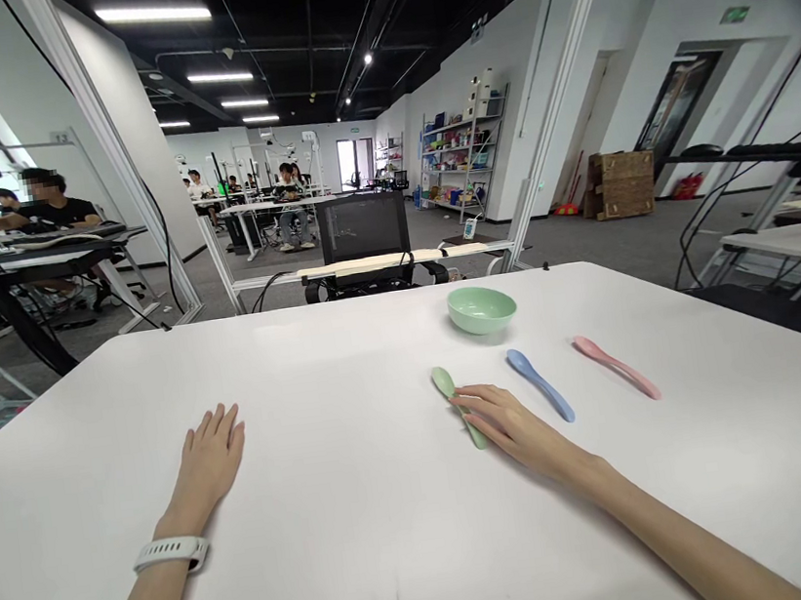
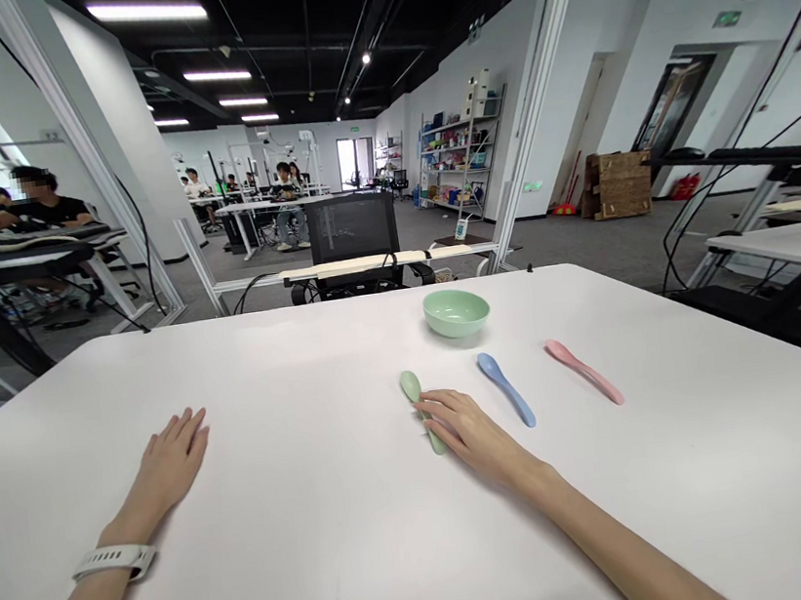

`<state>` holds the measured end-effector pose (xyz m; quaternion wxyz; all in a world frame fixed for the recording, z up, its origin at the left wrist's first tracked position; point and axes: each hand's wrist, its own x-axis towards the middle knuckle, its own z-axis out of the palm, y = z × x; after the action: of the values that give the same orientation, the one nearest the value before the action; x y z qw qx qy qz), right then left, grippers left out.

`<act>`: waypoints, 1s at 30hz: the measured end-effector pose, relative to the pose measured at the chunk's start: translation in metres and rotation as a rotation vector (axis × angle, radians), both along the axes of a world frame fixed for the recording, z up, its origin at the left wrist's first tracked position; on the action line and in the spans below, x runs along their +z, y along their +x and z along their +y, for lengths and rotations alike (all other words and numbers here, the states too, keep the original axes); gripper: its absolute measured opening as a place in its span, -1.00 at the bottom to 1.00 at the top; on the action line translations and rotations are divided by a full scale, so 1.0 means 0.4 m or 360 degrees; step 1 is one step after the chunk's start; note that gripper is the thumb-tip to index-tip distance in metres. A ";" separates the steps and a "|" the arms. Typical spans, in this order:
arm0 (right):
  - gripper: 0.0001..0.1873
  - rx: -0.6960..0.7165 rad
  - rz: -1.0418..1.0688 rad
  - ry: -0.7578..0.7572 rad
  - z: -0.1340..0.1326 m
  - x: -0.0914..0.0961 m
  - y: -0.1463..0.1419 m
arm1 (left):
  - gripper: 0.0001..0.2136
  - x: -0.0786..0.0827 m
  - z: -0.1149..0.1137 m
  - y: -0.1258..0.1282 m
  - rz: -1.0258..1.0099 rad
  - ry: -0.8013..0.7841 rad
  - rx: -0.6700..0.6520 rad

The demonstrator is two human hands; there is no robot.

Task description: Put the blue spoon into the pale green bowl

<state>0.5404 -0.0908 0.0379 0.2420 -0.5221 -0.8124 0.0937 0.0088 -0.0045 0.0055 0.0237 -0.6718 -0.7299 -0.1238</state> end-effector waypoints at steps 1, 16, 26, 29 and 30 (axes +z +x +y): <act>-0.42 0.0001 -0.0012 0.0039 0.006 0.000 0.007 | -0.31 0.000 0.000 0.000 -0.0007 0.0007 -0.0001; -0.41 -0.0716 -0.0096 0.0119 0.167 -0.068 0.424 | -0.28 -0.011 0.002 -0.003 -0.0029 0.0037 0.0001; -0.39 -0.0766 0.0012 0.0006 0.159 -0.096 0.428 | -0.31 -0.006 -0.003 -0.005 0.0011 0.0058 -0.0004; -0.39 -0.0760 0.0041 0.0021 0.158 -0.090 0.423 | -0.33 -0.002 -0.006 -0.002 0.0010 0.0057 -0.0007; -0.39 -0.0758 0.0043 0.0025 0.157 -0.089 0.422 | -0.32 0.000 -0.006 -0.001 0.0006 0.0052 -0.0002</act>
<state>0.7092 -0.0279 0.0021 0.2722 -0.6957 -0.6638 0.0347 0.0084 -0.0070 0.0055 0.0361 -0.6722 -0.7272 -0.1345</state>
